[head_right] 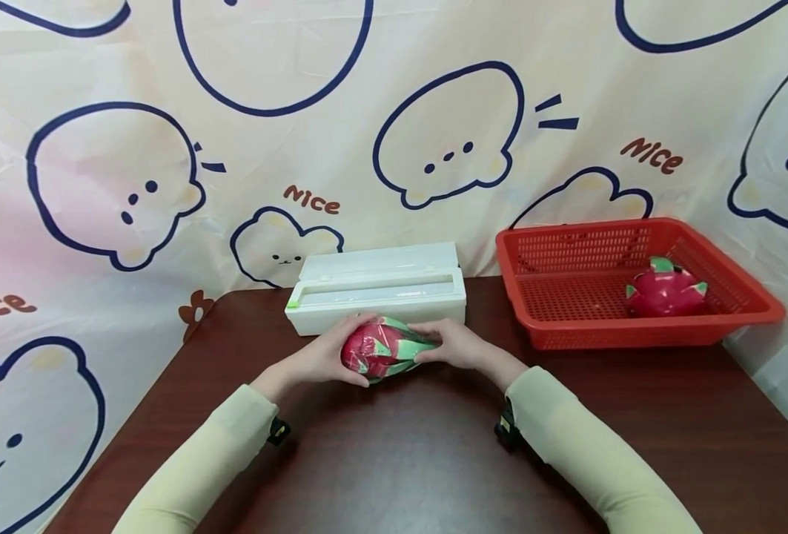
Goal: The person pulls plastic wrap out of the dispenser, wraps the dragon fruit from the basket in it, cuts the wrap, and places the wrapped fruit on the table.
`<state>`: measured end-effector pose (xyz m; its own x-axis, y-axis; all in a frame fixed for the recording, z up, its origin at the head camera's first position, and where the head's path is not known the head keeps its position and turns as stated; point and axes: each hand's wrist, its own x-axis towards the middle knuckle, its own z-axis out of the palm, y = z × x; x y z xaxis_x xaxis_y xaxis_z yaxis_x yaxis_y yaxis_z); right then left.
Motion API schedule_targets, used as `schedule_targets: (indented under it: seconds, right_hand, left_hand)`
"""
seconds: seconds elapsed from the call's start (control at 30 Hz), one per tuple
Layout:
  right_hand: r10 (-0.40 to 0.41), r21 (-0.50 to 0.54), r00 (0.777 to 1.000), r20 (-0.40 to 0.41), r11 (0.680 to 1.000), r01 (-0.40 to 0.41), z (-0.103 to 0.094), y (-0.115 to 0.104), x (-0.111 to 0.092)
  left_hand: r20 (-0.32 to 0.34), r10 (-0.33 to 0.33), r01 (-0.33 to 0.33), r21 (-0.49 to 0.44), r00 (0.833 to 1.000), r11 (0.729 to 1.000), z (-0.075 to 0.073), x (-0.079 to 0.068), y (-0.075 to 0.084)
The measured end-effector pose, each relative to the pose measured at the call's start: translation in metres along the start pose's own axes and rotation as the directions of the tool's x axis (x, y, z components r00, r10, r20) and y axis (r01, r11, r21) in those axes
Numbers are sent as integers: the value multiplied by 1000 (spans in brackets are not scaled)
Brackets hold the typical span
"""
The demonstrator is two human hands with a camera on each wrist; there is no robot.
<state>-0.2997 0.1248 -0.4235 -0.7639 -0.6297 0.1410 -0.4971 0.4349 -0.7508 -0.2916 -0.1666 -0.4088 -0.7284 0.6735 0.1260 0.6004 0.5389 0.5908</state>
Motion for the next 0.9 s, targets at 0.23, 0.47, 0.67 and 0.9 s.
schedule_targets:
  seconds: [0.23,0.47,0.67,0.9]
  right_hand:
    - [2,53,1000,19,999,-3,4,0,-2]
    - [12,61,1000,8,998,-12,0,2,1]
    - [34,53,999,10,998,-35,-2,0,0]
    - [57,46,998,3,997,-57,-4,-2,-2]
  left_hand:
    - [-11,-10,9,-51,1000,999,7,0,-1]
    - [-36,7,-9,-75,999,997,4,5,-1]
    - [-39,6,-9,-77,999,997,4,5,-2]
    - [-66,-3,-3,-82,998,997,6,4,-3]
